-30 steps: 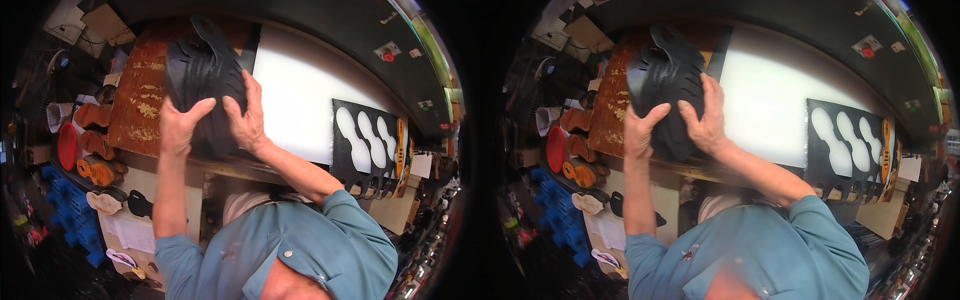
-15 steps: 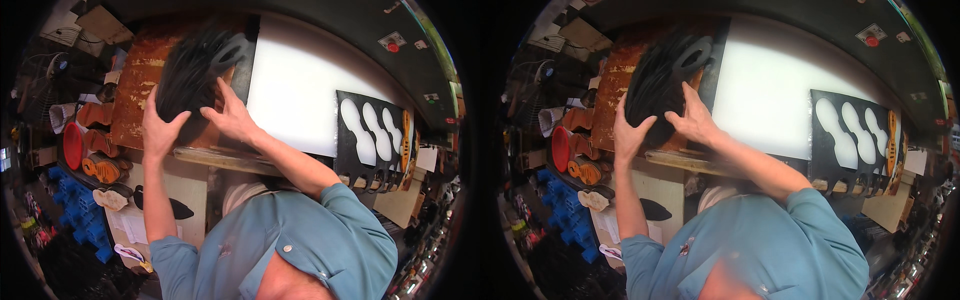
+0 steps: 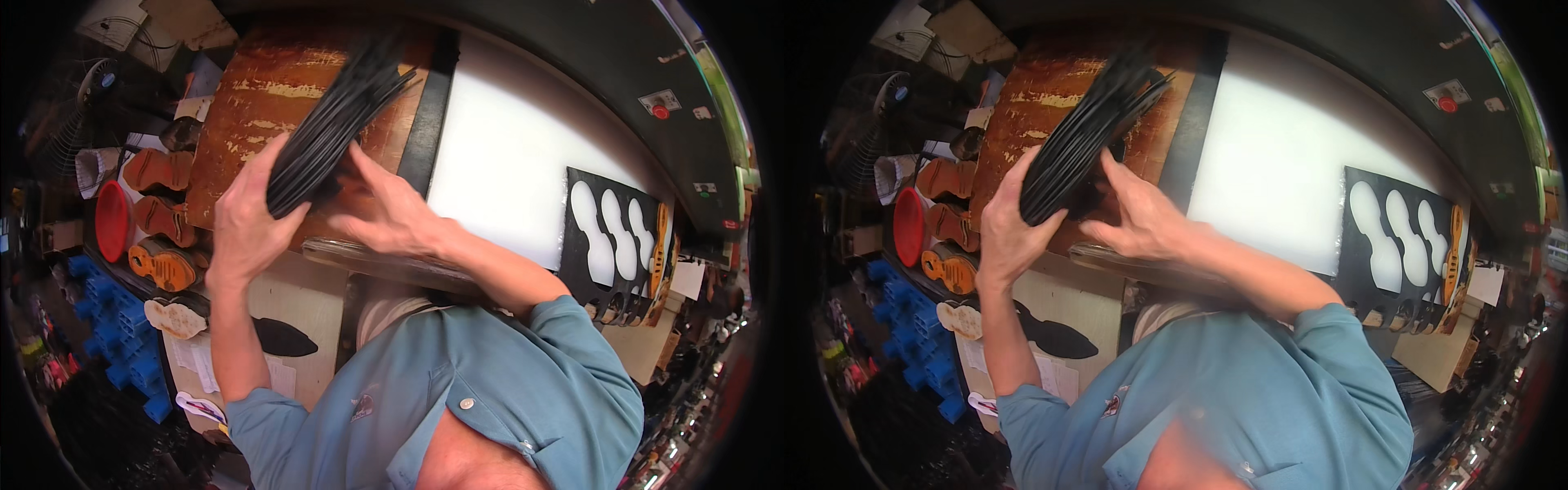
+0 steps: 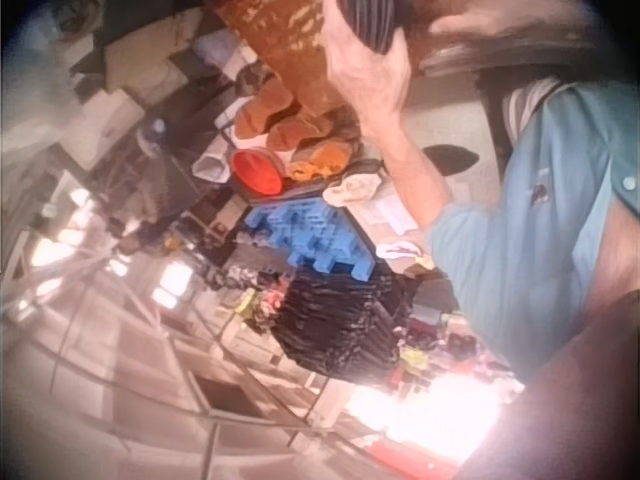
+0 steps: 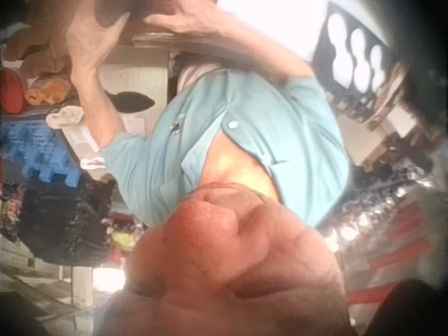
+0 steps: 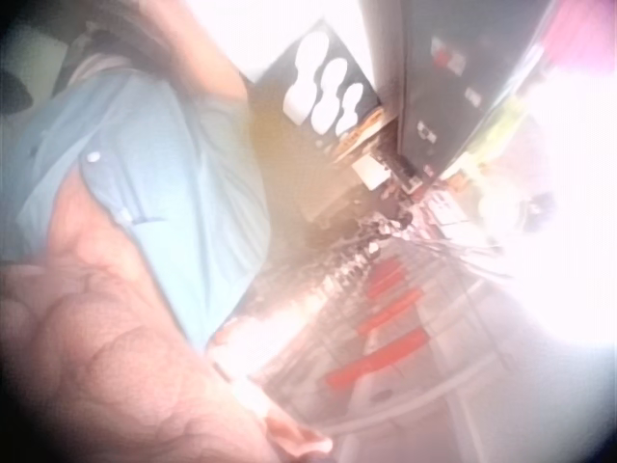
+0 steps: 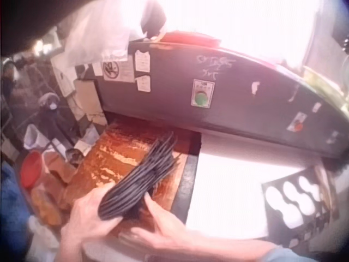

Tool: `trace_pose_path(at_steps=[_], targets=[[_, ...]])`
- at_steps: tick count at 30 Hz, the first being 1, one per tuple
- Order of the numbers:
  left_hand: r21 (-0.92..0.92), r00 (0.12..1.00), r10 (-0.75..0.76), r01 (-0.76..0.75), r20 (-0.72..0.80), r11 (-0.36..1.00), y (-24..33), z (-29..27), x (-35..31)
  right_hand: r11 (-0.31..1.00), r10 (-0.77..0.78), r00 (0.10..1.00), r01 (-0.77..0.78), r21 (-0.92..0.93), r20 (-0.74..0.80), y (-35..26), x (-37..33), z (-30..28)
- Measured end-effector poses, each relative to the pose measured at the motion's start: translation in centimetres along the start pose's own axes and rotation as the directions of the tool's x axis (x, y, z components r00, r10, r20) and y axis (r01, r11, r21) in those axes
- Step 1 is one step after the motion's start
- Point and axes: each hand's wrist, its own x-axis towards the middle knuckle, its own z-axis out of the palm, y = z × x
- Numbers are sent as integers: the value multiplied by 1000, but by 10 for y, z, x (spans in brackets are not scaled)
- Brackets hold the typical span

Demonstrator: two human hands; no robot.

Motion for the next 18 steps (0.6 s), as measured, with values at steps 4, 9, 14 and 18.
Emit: trace_pose_path(at_steps=[4, 9, 14, 18], targets=[[136, 998, 43, -48, 43, 990, -27, -8, -6, 792, -156, 953, 278, -544, 260, -23, -9, -47], [90, 997, -53, 58, -53, 994, -52, 7, -13, 457, -218, 889, 458, -762, 403, -20, 56, -65], [46, 991, -11, 18, -133, 999, -51, -2, -5, 504, 25, 916, 334, -797, 401, -16, 105, -76], [-5, 985, -82, 82, -149, 997, -49, -18, 1, 450, -318, 856, 514, -730, 407, -8, 120, -89]])
